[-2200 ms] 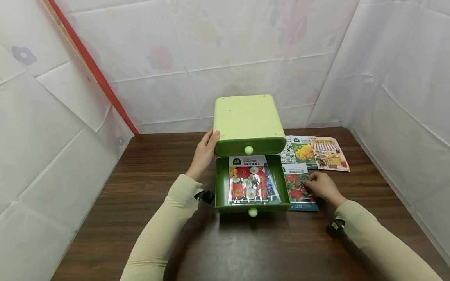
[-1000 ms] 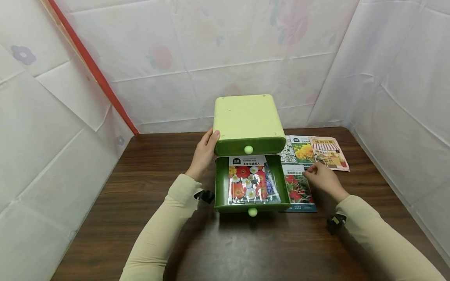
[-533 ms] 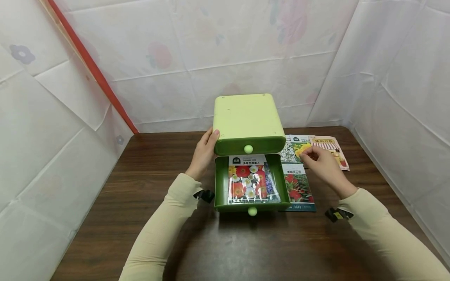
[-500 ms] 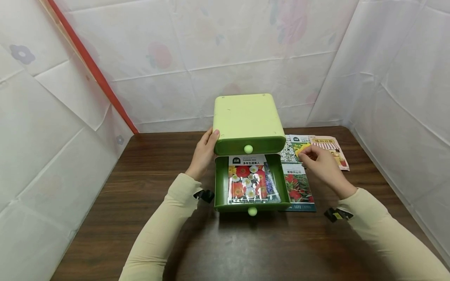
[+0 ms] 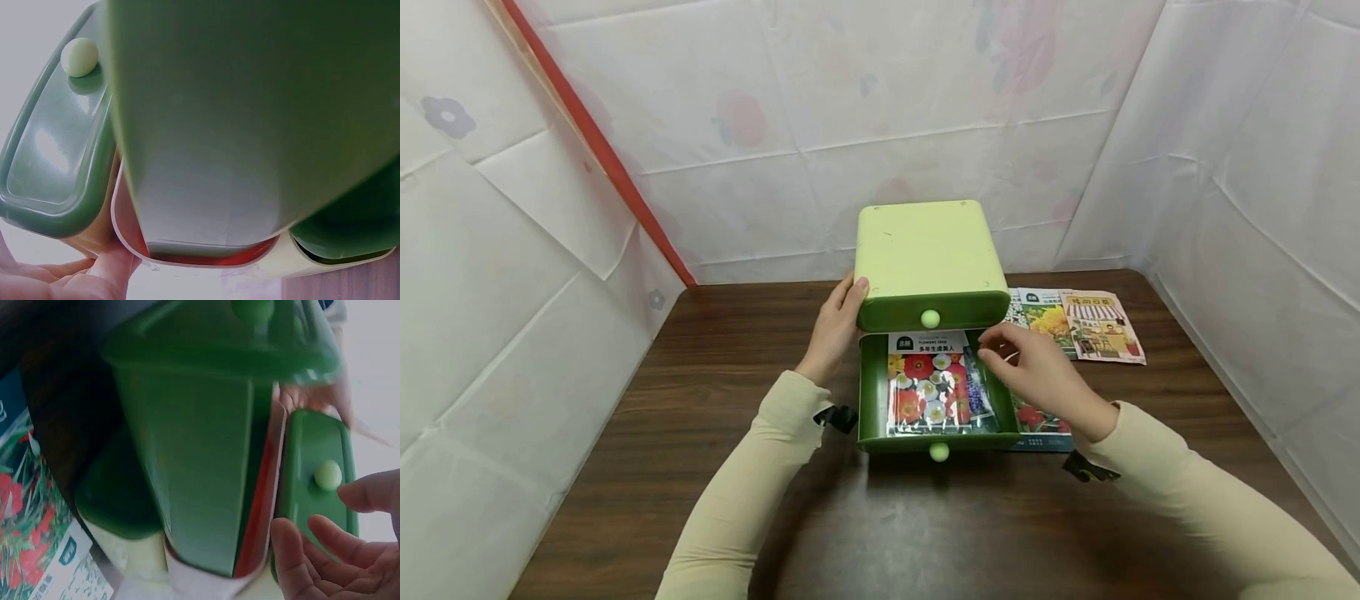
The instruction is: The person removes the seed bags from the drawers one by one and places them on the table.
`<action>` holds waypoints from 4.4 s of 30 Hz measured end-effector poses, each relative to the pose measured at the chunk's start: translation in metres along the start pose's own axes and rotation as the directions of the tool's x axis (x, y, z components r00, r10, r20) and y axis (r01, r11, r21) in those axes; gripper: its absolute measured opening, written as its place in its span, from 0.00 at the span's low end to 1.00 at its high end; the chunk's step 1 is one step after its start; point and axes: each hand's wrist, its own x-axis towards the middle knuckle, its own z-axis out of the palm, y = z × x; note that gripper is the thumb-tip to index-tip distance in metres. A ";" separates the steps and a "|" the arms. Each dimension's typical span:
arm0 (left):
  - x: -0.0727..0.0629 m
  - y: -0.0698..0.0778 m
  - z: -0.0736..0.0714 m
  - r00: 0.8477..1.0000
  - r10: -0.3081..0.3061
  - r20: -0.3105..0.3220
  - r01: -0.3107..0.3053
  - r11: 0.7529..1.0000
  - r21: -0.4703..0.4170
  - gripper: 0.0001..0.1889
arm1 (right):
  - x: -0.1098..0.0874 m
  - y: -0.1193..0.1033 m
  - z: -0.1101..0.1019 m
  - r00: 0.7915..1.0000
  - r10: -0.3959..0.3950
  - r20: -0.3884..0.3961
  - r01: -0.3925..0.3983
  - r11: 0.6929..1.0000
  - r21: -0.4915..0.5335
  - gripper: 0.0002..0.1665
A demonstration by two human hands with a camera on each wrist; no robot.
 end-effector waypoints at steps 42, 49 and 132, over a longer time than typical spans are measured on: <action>0.001 -0.001 -0.001 1.000 -0.006 0.000 0.006 1.000 -0.005 0.38 | 0.018 -0.008 0.045 0.933 0.032 0.359 0.091 0.943 -0.319 0.46; 0.002 -0.002 -0.001 1.000 -0.003 -0.004 0.003 1.000 -0.004 0.37 | 0.020 -0.006 0.047 0.923 0.006 0.384 0.083 0.974 -0.213 0.44; -0.001 0.003 -0.001 1.000 -0.022 0.013 0.022 1.000 0.017 0.36 | 0.037 0.004 0.036 0.823 0.329 0.462 -0.552 0.652 0.519 0.19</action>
